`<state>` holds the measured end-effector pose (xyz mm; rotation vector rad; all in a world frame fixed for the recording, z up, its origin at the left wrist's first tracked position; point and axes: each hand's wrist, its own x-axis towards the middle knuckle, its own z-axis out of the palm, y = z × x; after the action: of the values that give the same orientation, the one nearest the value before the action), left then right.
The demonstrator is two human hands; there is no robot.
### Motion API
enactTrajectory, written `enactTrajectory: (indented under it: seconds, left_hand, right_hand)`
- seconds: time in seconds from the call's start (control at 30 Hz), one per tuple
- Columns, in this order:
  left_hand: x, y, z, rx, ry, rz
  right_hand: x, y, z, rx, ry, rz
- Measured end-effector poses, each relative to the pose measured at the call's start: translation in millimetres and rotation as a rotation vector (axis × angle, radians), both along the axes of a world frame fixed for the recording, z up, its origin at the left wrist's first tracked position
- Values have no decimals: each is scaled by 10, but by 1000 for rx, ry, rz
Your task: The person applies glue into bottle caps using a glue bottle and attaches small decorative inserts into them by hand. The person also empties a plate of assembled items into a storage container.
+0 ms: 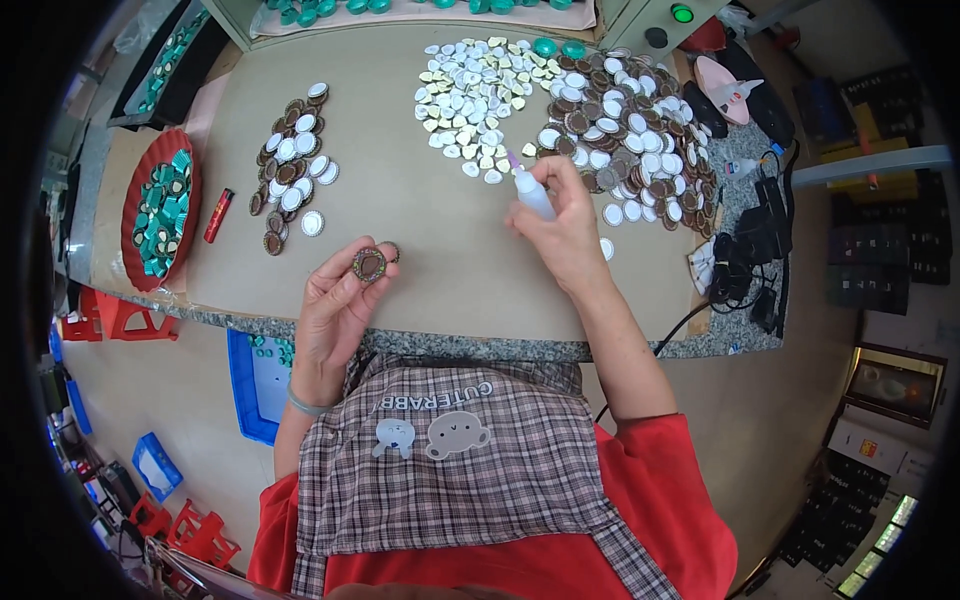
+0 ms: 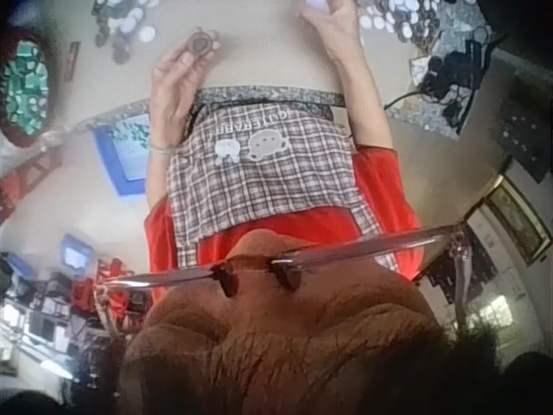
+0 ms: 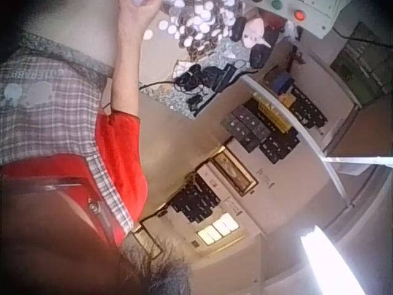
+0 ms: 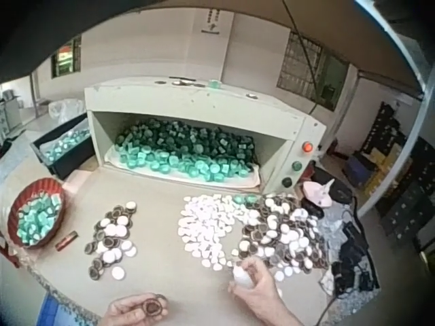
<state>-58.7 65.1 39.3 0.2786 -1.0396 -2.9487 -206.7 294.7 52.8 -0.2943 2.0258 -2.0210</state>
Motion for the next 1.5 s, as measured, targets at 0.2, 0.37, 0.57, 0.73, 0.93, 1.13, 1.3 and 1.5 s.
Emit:
enactTrajectory:
  seconds: [0.2,0.37,0.57,0.73,0.93,1.13,1.3,1.5]
  left_hand:
    - [11,-5,-5,7,-1,1]
    - [22,3,-3,14,5,8]
    - [47,18,16,1,-4,-14]
    - [5,82,115,-68,-35,-61]
    - [-33,185,134,-105,-38,-89]
    - [-40,244,106,-176,-16,-64]
    - [-22,269,107,-282,-61,-63]
    - [7,289,134,-444,-91,-53]
  right_hand:
    - [-179,-223,-11,712,584,-32]
    - [-232,-310,-78,890,687,-8]
    - [-275,-288,-37,882,820,23]
    - [-56,-230,305,322,-124,208]
    - [296,-246,339,-72,-294,297]
    - [437,-237,311,-107,-198,343]
    - [505,-278,323,-28,-175,350]
    - [554,-316,301,31,-139,318]
